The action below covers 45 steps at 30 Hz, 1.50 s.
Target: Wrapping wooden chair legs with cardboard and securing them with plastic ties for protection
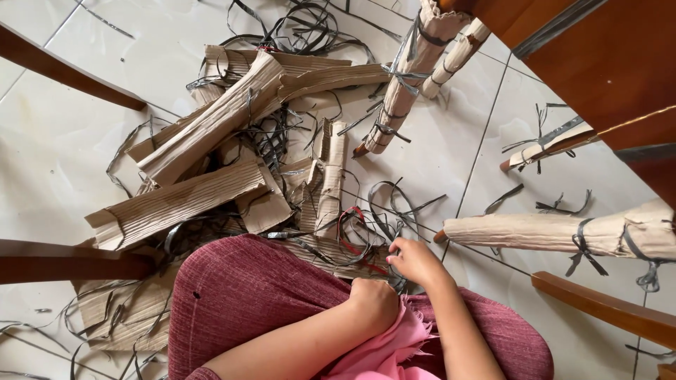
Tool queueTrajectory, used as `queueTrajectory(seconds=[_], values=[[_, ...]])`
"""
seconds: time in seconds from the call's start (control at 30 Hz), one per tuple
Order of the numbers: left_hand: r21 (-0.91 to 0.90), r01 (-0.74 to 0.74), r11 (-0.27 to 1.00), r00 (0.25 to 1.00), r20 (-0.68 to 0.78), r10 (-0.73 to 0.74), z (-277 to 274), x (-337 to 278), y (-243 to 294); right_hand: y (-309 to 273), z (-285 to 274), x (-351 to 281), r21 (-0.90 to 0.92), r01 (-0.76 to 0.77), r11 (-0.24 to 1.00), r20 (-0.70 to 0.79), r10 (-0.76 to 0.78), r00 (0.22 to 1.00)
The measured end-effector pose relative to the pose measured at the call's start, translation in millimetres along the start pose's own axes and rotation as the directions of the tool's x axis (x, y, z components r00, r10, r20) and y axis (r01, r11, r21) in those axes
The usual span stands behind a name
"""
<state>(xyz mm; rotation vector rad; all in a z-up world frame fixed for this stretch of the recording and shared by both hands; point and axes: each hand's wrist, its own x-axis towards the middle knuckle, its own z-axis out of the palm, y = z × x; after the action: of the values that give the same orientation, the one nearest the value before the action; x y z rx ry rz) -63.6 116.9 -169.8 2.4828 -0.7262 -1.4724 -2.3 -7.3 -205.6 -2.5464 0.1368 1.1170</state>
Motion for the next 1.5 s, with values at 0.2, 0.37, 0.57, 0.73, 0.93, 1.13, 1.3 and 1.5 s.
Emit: queueTrajectory(seconds=[0.2,0.37,0.57,0.73,0.93,1.13,1.3,1.5], values=[[0.021,-0.001,1.0,0.999,-0.034,0.002,9.2,6.8,0.0,2.8,10.1,1.9,-0.011,0.148,0.989,-0.051,-0.148,0.988],[0.041,0.003,0.999,0.997,-0.073,0.0,18.7,14.2,-1.9,-17.9,17.0,-4.7,0.159,0.238,0.958,-0.063,-0.231,0.971],[0.058,0.038,0.998,0.979,-0.201,-0.026,50.4,48.7,-8.5,10.6,61.9,42.7,0.097,0.313,0.945,-0.005,-0.314,0.949],[0.097,0.025,0.995,0.993,-0.116,-0.014,27.5,30.3,-9.7,-10.6,1.5,-18.2,0.38,0.323,0.867,-0.195,-0.266,0.944],[0.158,-0.127,0.979,0.962,-0.219,0.161,26.9,8.2,-17.6,11.1,-19.1,-84.9,0.833,0.447,0.325,-0.408,-0.184,0.894],[-0.005,-0.336,0.942,0.831,-0.472,0.294,30.4,-37.7,-17.7,40.2,-3.8,-124.8,0.819,0.533,0.215,-0.529,-0.08,0.845],[0.041,-0.187,0.982,0.937,-0.291,0.191,48.2,-44.2,-7.2,52.2,10.6,-138.6,0.614,0.388,0.688,-0.515,-0.024,0.857],[0.112,-0.112,0.987,0.858,-0.49,0.153,91.8,-12.4,-8.0,60.5,41.6,-112.5,0.132,-0.011,0.991,-0.226,0.041,0.973]])
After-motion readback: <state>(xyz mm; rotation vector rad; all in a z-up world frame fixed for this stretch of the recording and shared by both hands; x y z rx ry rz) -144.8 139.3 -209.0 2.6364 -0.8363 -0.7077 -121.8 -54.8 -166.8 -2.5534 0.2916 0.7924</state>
